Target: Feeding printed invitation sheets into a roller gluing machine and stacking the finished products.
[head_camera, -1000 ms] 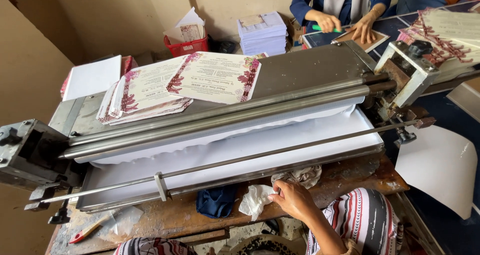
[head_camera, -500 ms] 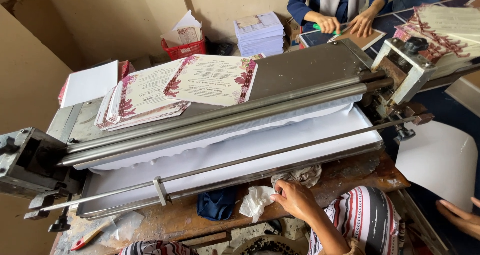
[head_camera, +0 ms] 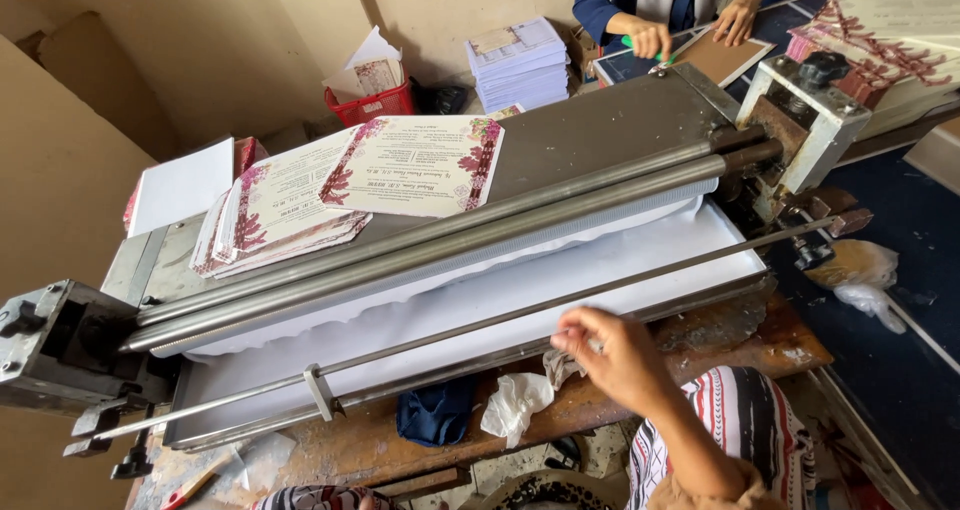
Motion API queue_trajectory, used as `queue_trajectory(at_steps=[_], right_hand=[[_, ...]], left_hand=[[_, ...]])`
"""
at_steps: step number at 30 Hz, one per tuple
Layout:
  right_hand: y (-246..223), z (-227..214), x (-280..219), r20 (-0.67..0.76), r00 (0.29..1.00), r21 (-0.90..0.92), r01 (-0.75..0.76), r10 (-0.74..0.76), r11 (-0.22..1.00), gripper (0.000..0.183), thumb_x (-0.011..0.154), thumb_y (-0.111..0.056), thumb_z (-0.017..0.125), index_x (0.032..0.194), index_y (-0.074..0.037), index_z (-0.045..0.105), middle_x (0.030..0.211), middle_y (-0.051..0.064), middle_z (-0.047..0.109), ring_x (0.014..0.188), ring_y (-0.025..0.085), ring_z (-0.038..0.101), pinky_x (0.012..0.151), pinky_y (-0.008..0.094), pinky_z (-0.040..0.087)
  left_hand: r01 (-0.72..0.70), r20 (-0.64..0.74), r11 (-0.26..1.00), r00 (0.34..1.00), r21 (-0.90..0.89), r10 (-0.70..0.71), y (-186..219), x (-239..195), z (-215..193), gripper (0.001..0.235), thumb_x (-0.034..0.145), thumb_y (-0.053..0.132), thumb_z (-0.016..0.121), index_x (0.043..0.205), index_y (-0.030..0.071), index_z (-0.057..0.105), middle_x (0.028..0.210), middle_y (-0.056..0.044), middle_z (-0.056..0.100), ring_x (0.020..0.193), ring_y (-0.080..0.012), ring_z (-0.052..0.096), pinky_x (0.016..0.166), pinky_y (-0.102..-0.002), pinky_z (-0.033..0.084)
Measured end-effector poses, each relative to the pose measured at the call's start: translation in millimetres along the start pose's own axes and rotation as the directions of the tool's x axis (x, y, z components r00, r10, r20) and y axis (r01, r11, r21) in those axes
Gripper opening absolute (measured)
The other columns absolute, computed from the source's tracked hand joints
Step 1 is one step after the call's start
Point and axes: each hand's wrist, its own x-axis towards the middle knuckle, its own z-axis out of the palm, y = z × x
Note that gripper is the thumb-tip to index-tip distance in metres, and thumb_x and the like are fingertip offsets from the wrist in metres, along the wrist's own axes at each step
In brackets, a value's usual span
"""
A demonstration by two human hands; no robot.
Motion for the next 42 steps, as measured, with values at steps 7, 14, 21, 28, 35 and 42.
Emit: queue_trajectory(at_steps=[7, 14, 21, 28, 35, 42], right_hand=[[0.5, -49.0, 67.1, -0.310, 0.926, -0.201, 0.158, -0.216, 0.967, 0.011, 0.085, -0.016, 0.065, 0.083, -0.006, 0.062, 0.079, 0.005, 0.068, 0.066, 0.016, 0.065, 0.056, 0.026, 0.052], [52.7, -16.6, 72.4, -0.438, 0.800, -0.579, 0.098, -0.410, 0.809, 0.023, 0.076, -0.028, 0.073, 0.092, -0.015, 0.064, 0.084, -0.001, 0.058, 0.081, 0.020, 0.060, 0.072, 0.033, 0.048], [41.9, -5.1, 83.4, -0.335, 0.771, -0.676, 0.203, -0.541, 0.708, 0.029, 0.075, -0.028, 0.072, 0.098, -0.012, 0.061, 0.098, 0.005, 0.053, 0.097, 0.027, 0.054, 0.075, 0.036, 0.044], [33.6, -8.9, 84.8, -0.298, 0.734, -0.751, 0.214, -0.611, 0.624, 0.028, 0.074, -0.018, 0.071, 0.099, -0.010, 0.061, 0.106, 0.011, 0.050, 0.106, 0.034, 0.051, 0.082, 0.043, 0.040], [43.5, -11.5, 64.3, -0.400, 0.569, -0.697, 0.321, -0.719, 0.642, 0.016, 0.066, 0.001, 0.058, 0.075, -0.011, 0.062, 0.080, 0.004, 0.061, 0.071, 0.023, 0.063, 0.067, 0.034, 0.049], [-24.8, -73.3, 36.4, -0.624, 0.496, -0.558, 0.258, -0.604, 0.789, 0.011, 0.065, 0.003, 0.058, 0.070, -0.006, 0.060, 0.071, 0.006, 0.064, 0.060, 0.021, 0.061, 0.063, 0.030, 0.049]], left_hand=[[-0.131, -0.005, 0.969, 0.991, -0.211, 0.133, 16.1, 176.4, 0.5, 0.055, 0.079, 0.050, 0.061, 0.126, 0.024, 0.048, 0.148, -0.014, 0.028, 0.128, -0.0378, 0.037, 0.096, -0.054, 0.037], [0.249, 0.457, 0.958, 0.875, -0.145, -0.159, 1.4, 338.6, 94.5, 0.078, 0.084, 0.074, 0.028, 0.142, 0.021, 0.037, 0.149, -0.021, 0.022, 0.137, -0.0443, 0.018, 0.107, -0.059, 0.020], [0.238, 0.746, 0.957, 0.665, -0.166, -0.037, 7.7, 380.8, 120.3, 0.071, 0.083, 0.080, 0.018, 0.137, 0.041, 0.040, 0.149, -0.004, 0.030, 0.139, -0.0322, 0.023, 0.108, -0.063, 0.011], [0.198, 0.667, 0.867, 0.721, -0.458, 0.188, 21.1, 377.8, 111.7, 0.065, 0.089, 0.072, 0.021, 0.127, 0.031, 0.054, 0.137, 0.000, 0.049, 0.133, -0.0230, 0.038, 0.109, -0.063, 0.013], [0.319, 0.525, 0.900, 0.842, -0.298, -0.125, -11.6, 367.8, 120.8, 0.054, 0.086, 0.065, 0.045, 0.126, 0.030, 0.056, 0.136, -0.005, 0.048, 0.128, -0.0290, 0.042, 0.105, -0.061, 0.026], [0.528, 0.583, 0.844, 0.659, 0.090, -0.475, -23.3, 362.4, 80.4, 0.089, 0.074, 0.064, 0.059, 0.146, 0.018, 0.035, 0.151, -0.021, 0.025, 0.135, -0.0483, 0.020, 0.103, -0.067, 0.015]])
